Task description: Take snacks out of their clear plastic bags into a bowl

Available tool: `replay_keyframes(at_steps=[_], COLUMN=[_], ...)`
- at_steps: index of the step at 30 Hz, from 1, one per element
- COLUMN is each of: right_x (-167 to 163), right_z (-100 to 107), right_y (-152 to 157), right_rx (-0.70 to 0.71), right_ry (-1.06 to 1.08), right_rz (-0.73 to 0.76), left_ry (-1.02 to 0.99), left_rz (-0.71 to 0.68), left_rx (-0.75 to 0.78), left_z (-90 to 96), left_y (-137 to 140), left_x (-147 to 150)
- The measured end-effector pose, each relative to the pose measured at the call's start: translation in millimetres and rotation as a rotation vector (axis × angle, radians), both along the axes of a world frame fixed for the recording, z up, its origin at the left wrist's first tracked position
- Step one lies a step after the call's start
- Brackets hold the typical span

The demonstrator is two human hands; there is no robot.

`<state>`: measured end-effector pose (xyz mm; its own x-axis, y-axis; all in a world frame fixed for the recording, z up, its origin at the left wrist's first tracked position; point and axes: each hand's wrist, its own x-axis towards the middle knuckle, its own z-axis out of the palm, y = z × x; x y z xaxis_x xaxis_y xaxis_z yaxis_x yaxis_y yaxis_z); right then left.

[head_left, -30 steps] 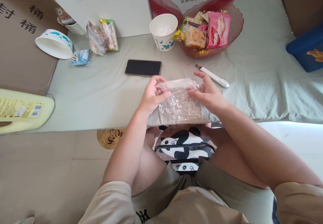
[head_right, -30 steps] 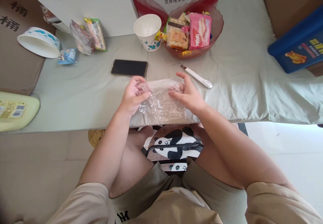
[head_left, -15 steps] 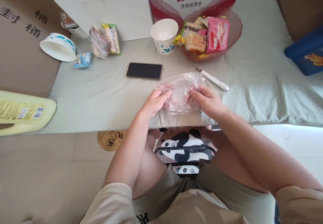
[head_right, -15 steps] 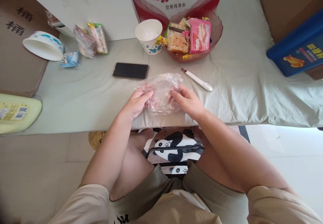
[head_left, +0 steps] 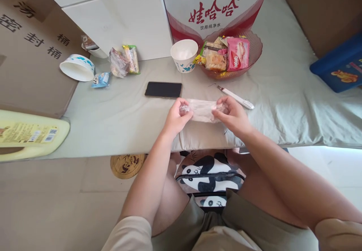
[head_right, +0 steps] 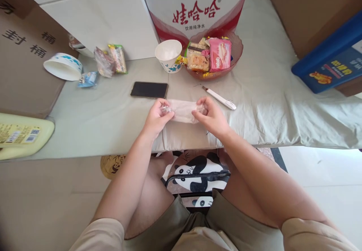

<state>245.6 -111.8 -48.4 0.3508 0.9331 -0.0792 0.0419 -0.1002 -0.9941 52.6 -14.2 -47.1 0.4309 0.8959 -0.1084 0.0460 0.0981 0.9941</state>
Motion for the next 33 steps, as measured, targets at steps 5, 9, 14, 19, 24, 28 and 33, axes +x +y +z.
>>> replay_keyframes(at_steps=[5, 9, 14, 19, 24, 28, 33], right_x=[-0.6, -2.6, -8.6, 4.0, 12.2, 4.7, -6.7], right_z=[7.8, 12.7, 9.5, 14.8, 17.0, 22.2, 32.4], right_y=[1.1, -4.7, -2.0, 3.0, 4.7, 7.6, 8.4], right_rx=[0.110, 0.108, 0.138, 0.204, 0.120, 0.073, 0.019], right_ry=[-0.029, -0.123, 0.186, 0.150, 0.152, 0.212, 0.247], right_rz=[-0.181, -0.062, 0.124, -0.159, -0.187, -0.061, 0.071], left_ry=[0.085, 0.007, -0.149, -0.186, -0.259, -0.225, 0.140], left_rz=[0.282, 0.063, -0.090, 0.108, 0.418, 0.481, 0.555], left_rx=[0.258, 0.146, -0.036, -0.038, -0.129, -0.345, 0.074], left_z=[-3.1, -5.3, -12.9, -12.7, -1.1, 11.0, 45.0], left_y=[-8.8, -25.9, -35.0, -24.7, -6.2, 1.2, 44.0], left_x=[12.5, 26.1, 48.8, 64.9, 38.3, -0.2, -3.3])
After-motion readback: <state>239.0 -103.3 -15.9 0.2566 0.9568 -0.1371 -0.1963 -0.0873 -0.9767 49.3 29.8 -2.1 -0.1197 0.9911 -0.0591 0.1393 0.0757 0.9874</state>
